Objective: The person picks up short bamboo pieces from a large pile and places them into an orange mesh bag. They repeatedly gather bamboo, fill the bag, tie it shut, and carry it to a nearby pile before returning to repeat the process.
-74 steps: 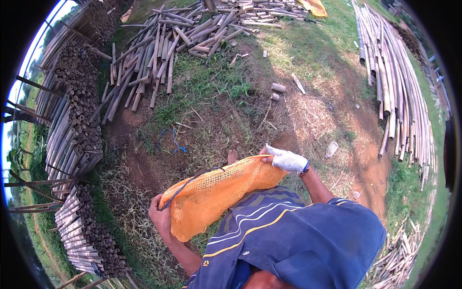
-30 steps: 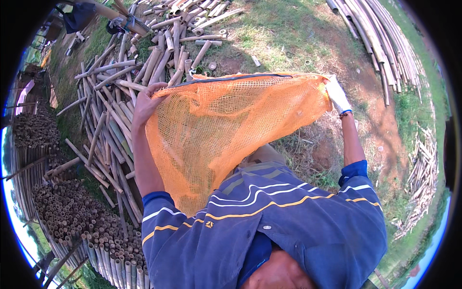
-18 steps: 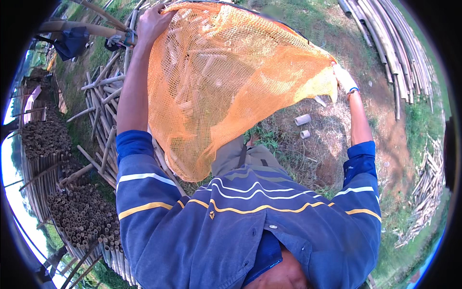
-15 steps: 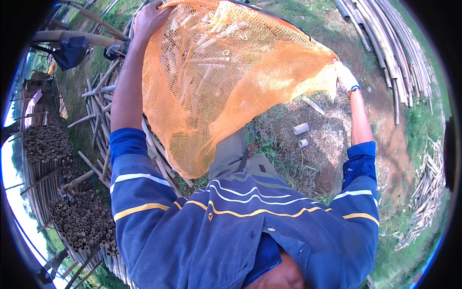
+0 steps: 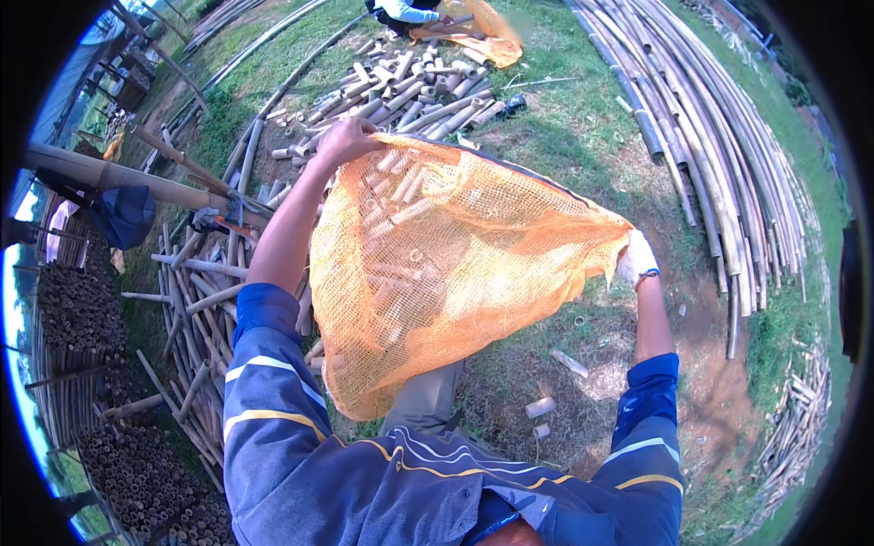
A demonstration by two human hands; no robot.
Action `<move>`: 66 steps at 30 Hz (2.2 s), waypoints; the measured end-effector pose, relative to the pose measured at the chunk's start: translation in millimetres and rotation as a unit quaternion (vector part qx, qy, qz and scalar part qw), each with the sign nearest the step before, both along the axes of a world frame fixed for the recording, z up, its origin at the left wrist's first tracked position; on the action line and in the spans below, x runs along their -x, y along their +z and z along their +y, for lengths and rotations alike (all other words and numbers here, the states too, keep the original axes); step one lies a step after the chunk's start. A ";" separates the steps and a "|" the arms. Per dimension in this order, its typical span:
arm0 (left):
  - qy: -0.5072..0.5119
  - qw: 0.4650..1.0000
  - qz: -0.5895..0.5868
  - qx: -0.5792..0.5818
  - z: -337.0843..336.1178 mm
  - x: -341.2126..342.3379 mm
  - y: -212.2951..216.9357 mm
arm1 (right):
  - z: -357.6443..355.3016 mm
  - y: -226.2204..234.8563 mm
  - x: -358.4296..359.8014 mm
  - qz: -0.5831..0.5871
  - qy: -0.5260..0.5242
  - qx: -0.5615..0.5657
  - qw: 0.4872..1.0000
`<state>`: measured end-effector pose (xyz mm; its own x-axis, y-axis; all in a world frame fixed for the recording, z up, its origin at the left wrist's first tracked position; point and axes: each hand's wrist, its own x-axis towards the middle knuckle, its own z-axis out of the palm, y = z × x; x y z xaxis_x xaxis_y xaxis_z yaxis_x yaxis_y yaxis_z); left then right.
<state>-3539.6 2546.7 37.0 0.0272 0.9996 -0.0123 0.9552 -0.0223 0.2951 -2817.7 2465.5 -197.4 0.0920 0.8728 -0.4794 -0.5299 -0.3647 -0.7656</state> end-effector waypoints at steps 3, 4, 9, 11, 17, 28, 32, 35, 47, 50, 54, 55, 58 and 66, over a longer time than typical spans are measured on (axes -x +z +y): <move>0.015 0.999 0.003 -0.034 90.3 -30.5 -2.4 | 74.7 41.5 -28.3 0.040 -0.016 0.007 0.999; 0.047 0.998 0.004 -0.040 108.4 -25.7 4.6 | 91.5 56.3 -3.2 0.063 -0.007 0.017 0.998; 0.054 0.982 -0.065 -0.166 203.3 -116.3 95.9 | 163.1 201.9 -67.0 0.019 0.041 -0.084 0.995; 0.046 0.964 -0.081 -0.247 226.7 -142.1 148.1 | 181.5 260.9 -94.4 -0.006 -0.017 -0.110 0.994; 0.000 0.908 -0.122 -0.401 241.9 -198.2 272.7 | 171.0 415.7 -211.6 -0.362 -0.016 -0.277 0.890; -0.135 0.791 -0.145 -0.579 83.9 -171.1 217.5 | -47.7 430.9 -148.3 -0.257 -0.326 -0.308 0.856; -0.154 0.881 -0.098 -0.437 13.7 -129.6 95.4 | -168.6 374.0 -52.6 -0.545 -0.242 -0.228 0.770; -0.206 0.926 -0.092 -0.304 -18.6 -101.3 -19.6 | -225.8 307.4 14.5 -0.627 -0.207 -0.058 0.749; -0.260 0.949 0.112 0.137 -77.1 -80.1 -417.6 | -256.8 -28.0 38.1 -0.727 0.196 0.281 0.595; -0.210 0.907 0.228 0.286 -95.3 -86.7 -493.0 | -260.2 -103.6 42.7 -0.718 0.266 0.304 0.567; -0.171 0.859 0.252 0.411 -129.2 -57.0 -632.7 | -248.5 -206.1 42.3 -0.639 0.419 0.384 0.519; -0.242 0.826 0.208 0.465 -122.6 -49.7 -684.3 | -245.0 -233.8 43.3 -0.633 0.447 0.381 0.505; -0.202 0.813 0.131 0.530 -113.1 -51.5 -707.4 | -274.1 -341.3 40.4 -0.528 0.563 0.415 0.482; -0.038 0.991 -0.085 0.097 -0.3 -156.3 -718.8 | -97.9 -456.6 46.9 -0.696 0.411 0.212 0.549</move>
<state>-3383.3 2546.4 -681.8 0.1210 0.9736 -0.1935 0.8893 -0.0197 0.4569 -2864.6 2367.6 -654.1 0.2858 0.7307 -0.6200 0.9385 -0.3443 0.0268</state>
